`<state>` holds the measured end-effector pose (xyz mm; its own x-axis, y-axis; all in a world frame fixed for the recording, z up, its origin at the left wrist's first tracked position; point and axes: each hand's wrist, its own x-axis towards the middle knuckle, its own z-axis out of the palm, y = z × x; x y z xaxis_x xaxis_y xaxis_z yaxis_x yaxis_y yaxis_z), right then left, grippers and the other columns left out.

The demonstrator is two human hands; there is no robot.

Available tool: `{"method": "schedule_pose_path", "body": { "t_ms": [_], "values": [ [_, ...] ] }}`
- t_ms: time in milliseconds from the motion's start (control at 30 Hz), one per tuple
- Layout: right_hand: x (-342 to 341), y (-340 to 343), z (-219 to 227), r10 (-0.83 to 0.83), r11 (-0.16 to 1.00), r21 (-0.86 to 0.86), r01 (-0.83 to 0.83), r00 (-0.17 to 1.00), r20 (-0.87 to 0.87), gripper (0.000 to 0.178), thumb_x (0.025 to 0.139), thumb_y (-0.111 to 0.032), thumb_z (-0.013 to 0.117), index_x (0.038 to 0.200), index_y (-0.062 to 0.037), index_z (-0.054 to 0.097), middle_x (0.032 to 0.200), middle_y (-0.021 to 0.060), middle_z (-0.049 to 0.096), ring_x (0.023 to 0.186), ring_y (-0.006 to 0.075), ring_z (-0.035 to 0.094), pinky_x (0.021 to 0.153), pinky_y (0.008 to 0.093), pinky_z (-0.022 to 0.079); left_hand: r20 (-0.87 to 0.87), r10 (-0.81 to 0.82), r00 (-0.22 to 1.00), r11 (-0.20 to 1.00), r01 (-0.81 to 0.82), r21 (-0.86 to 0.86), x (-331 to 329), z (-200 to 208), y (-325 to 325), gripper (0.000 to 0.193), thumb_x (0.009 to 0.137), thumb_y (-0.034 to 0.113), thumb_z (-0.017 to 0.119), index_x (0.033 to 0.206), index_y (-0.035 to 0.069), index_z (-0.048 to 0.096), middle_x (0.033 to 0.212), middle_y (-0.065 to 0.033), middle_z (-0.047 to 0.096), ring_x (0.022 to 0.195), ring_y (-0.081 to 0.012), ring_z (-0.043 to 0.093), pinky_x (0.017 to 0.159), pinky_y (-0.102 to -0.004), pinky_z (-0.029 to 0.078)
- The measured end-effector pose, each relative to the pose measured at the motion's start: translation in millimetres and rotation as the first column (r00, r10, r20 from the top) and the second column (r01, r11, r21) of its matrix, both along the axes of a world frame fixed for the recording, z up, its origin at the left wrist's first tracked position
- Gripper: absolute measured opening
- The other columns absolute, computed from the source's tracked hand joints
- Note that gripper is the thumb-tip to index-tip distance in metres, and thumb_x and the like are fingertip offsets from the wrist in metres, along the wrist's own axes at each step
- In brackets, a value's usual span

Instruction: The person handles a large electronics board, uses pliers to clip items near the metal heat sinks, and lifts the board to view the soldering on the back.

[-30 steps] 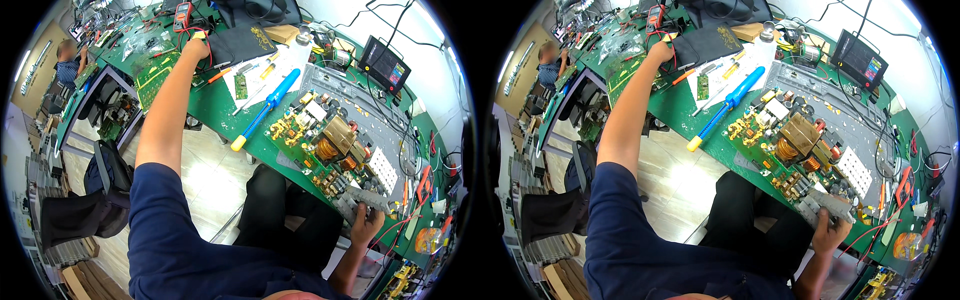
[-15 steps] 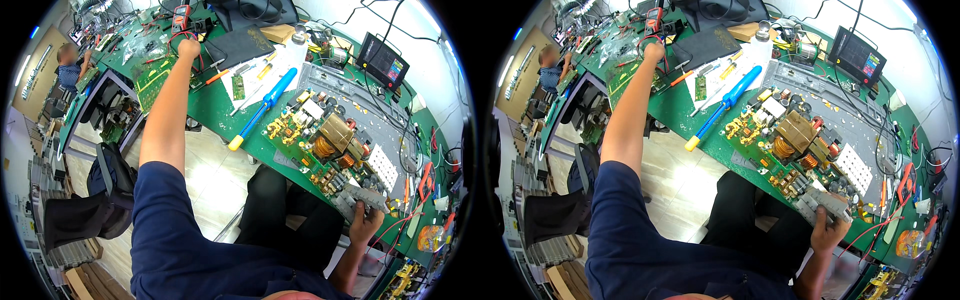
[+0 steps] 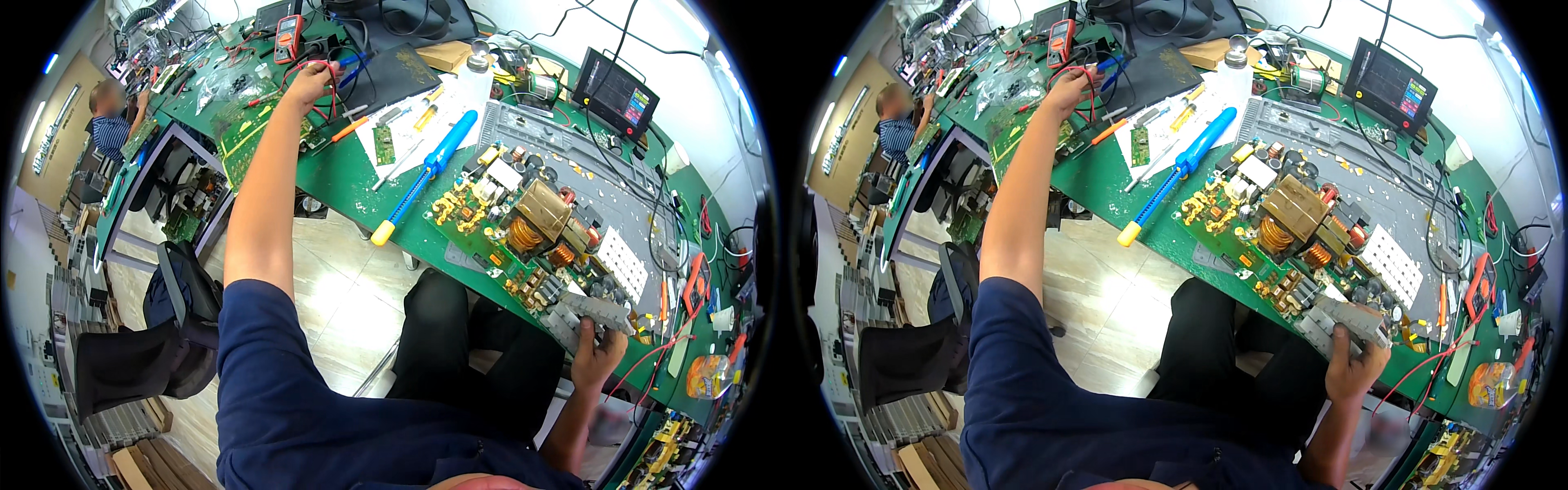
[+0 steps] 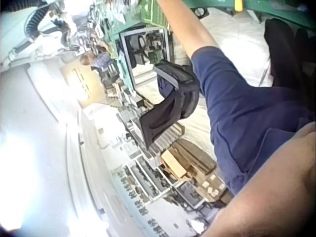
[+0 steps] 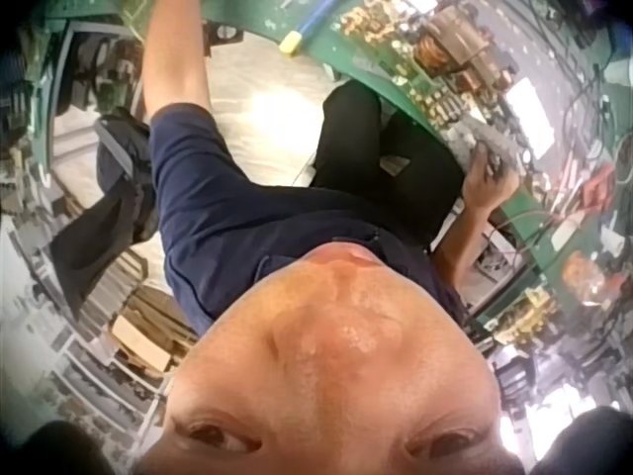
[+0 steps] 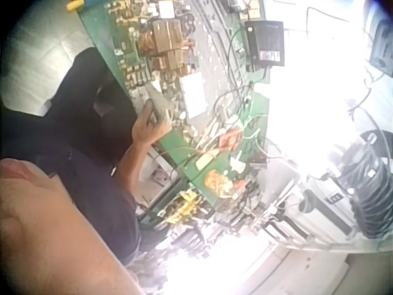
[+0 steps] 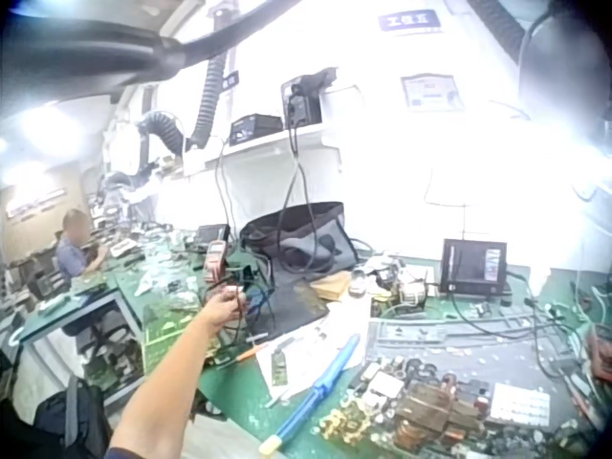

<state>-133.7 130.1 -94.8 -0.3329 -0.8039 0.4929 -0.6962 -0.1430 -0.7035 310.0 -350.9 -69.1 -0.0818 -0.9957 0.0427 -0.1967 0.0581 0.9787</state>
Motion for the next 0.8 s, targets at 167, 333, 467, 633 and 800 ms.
{"method": "schedule_pose_path", "body": {
  "t_ms": [167, 333, 467, 633, 800],
  "values": [
    [-1.0, 2.0, -1.1, -0.016, 1.000, -0.001, 0.016, 0.999, 0.029, 0.016, 0.085, 0.004, 0.066, 0.101, 0.0057, 0.066, 0.102, 0.0165, 0.068, 0.095, 0.0262, 0.066, 0.087, 0.0358, 0.049, 0.584, -0.011, 0.812, 0.995, 0.066, -0.073, -4.9, -9.0, -1.5, 0.034, 0.091, 0.027, 0.074, 0.117, 0.006, 0.070, 0.098, -0.0022, 0.069, 0.091, -0.0135, 0.064, 0.083, -0.0297, 0.051],
    [4.3, -1.1, 0.2, 0.033, 0.999, -0.039, -0.031, 0.999, 0.036, 0.017, 0.085, 0.003, 0.067, 0.102, 0.0051, 0.066, 0.102, 0.0170, 0.068, 0.094, 0.0269, 0.067, 0.086, 0.0358, 0.050, 0.533, 0.526, 0.662, 0.804, -0.183, -0.566, 29.2, -19.5, -2.4, 0.031, 0.077, 0.006, 0.069, 0.107, 0.000, 0.069, 0.091, -0.0131, 0.071, 0.086, -0.0257, 0.068, 0.078, -0.0378, 0.053],
    [3.7, -3.0, 5.1, 0.045, 0.996, -0.070, -0.047, 0.999, -0.019, 0.018, 0.085, 0.002, 0.068, 0.102, 0.0046, 0.066, 0.102, 0.0172, 0.068, 0.093, 0.0279, 0.067, 0.086, 0.0366, 0.050, 0.288, 0.642, 0.710, 0.590, -0.218, -0.777, -38.4, 13.5, 84.2, 0.017, 0.075, -0.001, 0.063, 0.092, -0.001, 0.060, 0.093, -0.0182, 0.064, 0.089, -0.0356, 0.064, 0.082, -0.0430, 0.051],
    [6.3, -3.7, 6.6, 0.030, 0.998, -0.062, -0.029, 0.999, 0.019, 0.016, 0.084, 0.001, 0.070, 0.100, 0.0045, 0.066, 0.101, 0.0159, 0.068, 0.093, 0.0269, 0.067, 0.085, 0.0357, 0.050, 0.581, 0.332, 0.743, 0.524, 0.367, -0.768, -84.6, 20.3, 90.6, 0.023, 0.077, -0.005, 0.058, 0.097, 0.004, 0.065, 0.101, -0.0131, 0.063, 0.100, -0.0349, 0.062, 0.085, -0.0434, 0.051],
    [7.3, -4.5, 9.7, 0.035, 0.998, -0.054, -0.035, 0.999, 0.012, 0.015, 0.085, -0.003, 0.072, 0.098, 0.0029, 0.067, 0.099, 0.0142, 0.068, 0.092, 0.0254, 0.067, 0.083, 0.0342, 0.051, 0.839, 0.299, 0.455, 0.697, 0.496, -0.518, -79.2, 2.9, 36.6, 0.022, 0.085, 0.003, 0.055, 0.102, 0.006, 0.069, 0.101, -0.0148, 0.068, 0.101, -0.0356, 0.063, 0.090, -0.0446, 0.050]
  ]
}}
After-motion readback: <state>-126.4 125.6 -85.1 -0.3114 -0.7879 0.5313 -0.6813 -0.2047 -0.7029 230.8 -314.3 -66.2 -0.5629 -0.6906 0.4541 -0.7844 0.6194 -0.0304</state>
